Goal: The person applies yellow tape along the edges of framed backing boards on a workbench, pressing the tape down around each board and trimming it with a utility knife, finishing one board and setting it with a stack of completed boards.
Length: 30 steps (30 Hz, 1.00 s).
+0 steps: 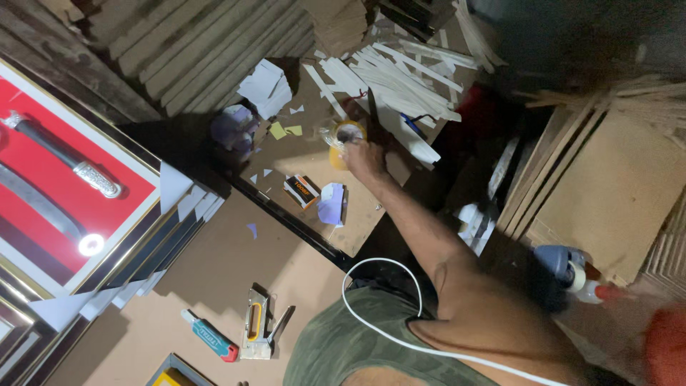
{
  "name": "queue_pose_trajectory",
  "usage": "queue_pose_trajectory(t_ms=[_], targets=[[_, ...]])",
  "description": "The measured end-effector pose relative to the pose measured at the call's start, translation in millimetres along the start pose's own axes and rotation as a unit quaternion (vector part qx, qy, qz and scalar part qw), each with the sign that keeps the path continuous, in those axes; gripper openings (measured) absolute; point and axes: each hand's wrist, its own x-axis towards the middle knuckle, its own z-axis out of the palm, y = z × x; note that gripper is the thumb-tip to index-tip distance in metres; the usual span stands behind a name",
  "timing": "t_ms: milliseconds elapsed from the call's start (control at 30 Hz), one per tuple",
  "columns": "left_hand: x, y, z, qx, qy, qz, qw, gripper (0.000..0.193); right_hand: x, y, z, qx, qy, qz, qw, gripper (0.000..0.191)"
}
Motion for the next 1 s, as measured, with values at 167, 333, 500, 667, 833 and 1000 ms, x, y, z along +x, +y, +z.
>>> queue_pose_trajectory(t_ms=[167, 333, 500, 667, 833, 1000], targets=[[4.3, 30.4, -4.2, 0.021, -0.006, 0.016, 1.0, 0.08, -12.4, -27.5, -26.5, 0.017, -0.08, 0.024, 0.996, 0.063], [-20.9, 66.6, -19.6, -0.007, 0.051, 0.149, 0.987, 0.072, -69.6, -117.2, -81.3, 0.195, -0.102, -0.047, 0.974, 0.053], [-67.6, 149.4, -60.3, -0.14, 0.073, 0.329, 0.931, 0.062, -133.0, -207.5, -120.1, 0.527, -0.388, -0.229, 0.72, 0.027], [-116.0, 162.3, -119.0, -0.272, -0.064, 0.124, 0.952, 0.032, -193.3, -288.8, -113.6, 0.661, -0.41, -0.051, 0.626, 0.026], [-145.7, 109.4, -179.1, -0.407, 0.029, 0.338, 0.848, 0.027, -237.5, -334.0, -118.8, 0.607, -0.281, -0.208, 0.714, 0.067], [-171.5, 44.0, -221.3, -0.398, 0.082, 0.354, 0.842, 0.031, -302.8, -386.9, -118.3, 0.597, -0.438, -0.261, 0.619, 0.106]])
